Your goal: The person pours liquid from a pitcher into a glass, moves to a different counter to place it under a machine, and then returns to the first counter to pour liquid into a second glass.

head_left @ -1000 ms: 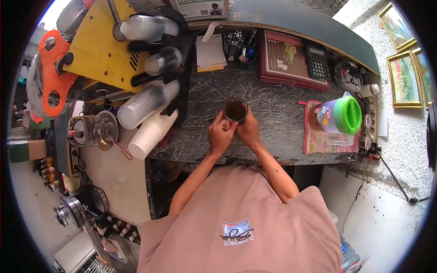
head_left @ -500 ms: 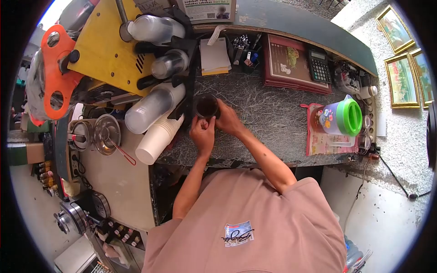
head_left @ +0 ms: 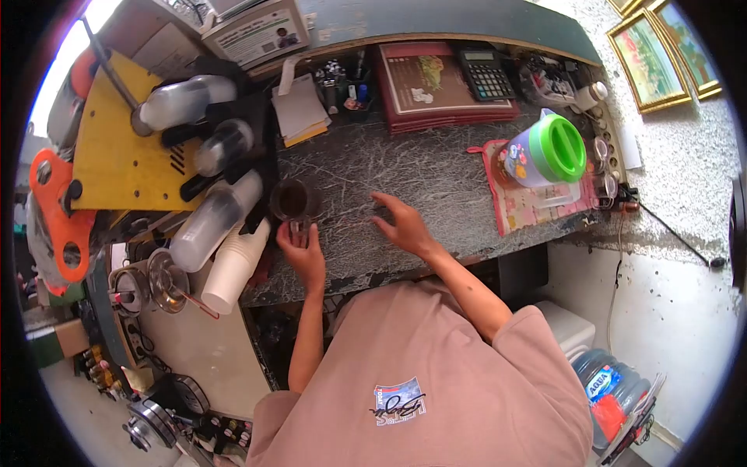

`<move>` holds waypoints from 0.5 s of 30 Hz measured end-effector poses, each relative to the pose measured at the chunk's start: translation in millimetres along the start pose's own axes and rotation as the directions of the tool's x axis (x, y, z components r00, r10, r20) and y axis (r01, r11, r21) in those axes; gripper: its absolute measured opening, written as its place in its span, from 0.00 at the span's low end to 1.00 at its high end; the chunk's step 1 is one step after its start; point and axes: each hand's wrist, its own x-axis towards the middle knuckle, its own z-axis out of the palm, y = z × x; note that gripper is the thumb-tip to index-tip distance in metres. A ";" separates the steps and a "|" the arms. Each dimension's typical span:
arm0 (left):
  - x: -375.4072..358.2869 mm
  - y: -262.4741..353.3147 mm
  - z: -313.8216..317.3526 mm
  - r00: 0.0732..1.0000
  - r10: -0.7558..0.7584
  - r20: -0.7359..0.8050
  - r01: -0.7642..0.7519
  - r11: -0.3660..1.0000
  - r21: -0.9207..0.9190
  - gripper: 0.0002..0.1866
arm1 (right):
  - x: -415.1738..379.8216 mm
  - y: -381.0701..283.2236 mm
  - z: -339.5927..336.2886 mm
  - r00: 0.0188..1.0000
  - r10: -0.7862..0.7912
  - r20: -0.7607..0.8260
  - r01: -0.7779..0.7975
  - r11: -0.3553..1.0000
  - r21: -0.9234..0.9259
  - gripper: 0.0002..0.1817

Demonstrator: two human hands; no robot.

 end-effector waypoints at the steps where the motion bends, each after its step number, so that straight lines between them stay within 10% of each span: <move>1: -7.0 3.0 -2.1 1.000 -0.004 0.014 0.004 1.000 0.000 0.34 | -20.9 12.9 -14.1 0.994 0.004 -0.112 -0.005 1.000 -0.008 0.24; 5: -31.4 5.0 -4.7 0.998 -0.057 0.026 0.055 0.996 0.067 0.32 | -118.5 44.7 -98.9 0.868 -0.058 -0.493 -0.154 0.912 -0.379 0.09; 8: -42.2 13.2 2.9 0.996 -0.082 0.038 0.074 0.981 0.182 0.31 | -165.2 68.3 -208.2 0.521 -0.064 -0.851 -0.483 0.800 -0.356 0.05; 10: -40.0 -7.4 1.7 0.991 -0.129 -0.018 0.130 0.971 0.202 0.30 | -186.5 108.9 -301.8 0.313 -0.149 -0.938 -0.566 0.764 -0.311 0.12; 15: -31.8 2.7 7.3 0.887 -0.453 -0.089 0.461 0.882 0.102 0.13 | -170.5 143.6 -446.9 0.347 -0.084 -0.934 -0.709 0.629 -0.320 0.41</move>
